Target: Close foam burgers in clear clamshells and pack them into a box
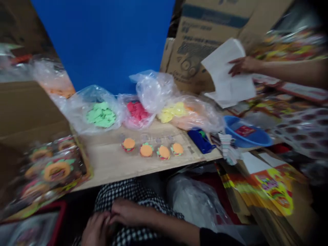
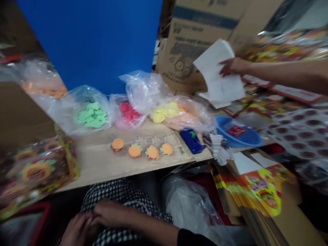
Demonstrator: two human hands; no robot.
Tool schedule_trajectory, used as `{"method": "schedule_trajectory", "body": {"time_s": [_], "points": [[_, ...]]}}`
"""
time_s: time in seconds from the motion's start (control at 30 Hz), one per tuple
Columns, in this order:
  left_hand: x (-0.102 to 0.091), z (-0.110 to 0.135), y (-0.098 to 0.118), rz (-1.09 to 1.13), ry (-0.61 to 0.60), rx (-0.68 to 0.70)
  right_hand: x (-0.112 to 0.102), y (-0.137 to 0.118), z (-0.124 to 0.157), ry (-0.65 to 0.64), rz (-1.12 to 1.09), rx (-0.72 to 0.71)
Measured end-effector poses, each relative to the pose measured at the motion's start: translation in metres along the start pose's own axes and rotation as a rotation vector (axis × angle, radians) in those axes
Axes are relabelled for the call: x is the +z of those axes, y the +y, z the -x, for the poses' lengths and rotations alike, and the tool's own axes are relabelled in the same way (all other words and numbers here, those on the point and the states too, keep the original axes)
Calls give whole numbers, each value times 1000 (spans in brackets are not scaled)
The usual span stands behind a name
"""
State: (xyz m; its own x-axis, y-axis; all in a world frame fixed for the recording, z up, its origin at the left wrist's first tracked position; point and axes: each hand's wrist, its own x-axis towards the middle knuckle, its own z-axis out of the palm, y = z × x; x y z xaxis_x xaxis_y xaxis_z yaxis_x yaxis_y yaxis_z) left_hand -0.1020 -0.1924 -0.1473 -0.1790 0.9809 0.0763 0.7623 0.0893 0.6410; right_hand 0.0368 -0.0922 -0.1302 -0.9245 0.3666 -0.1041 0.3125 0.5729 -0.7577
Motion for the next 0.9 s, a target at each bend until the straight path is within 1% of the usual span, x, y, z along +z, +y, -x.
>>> {"method": "schedule_trajectory", "body": {"time_s": [0.07, 0.13, 0.2, 0.33, 0.47, 0.6, 0.7, 0.8, 0.9], "points": [[1, 5, 5, -39, 1, -52, 11, 7, 1, 30, 78, -39], [1, 9, 13, -73, -17, -97, 20, 13, 4, 71, 68, -98], [1, 10, 20, -100, -39, -136, 25, 16, 6, 84, 25, -131], [1, 14, 26, -109, -69, -171, 29, 17, 8, 71, -30, -156], [3, 20, 26, -97, -59, -176, 30, 16, 10, 56, -30, -181], [5, 26, 25, -95, -34, -192, 29, 13, 11, 11, -30, -162], [4, 28, 24, -81, 1, -218, 28, 9, 11, -13, -69, -87], [0, 29, 26, -51, 26, -247, 26, 5, 11, -2, -141, -3], [-4, 29, 30, -27, 30, -264, 25, 1, 11, 27, -192, -1]]}}
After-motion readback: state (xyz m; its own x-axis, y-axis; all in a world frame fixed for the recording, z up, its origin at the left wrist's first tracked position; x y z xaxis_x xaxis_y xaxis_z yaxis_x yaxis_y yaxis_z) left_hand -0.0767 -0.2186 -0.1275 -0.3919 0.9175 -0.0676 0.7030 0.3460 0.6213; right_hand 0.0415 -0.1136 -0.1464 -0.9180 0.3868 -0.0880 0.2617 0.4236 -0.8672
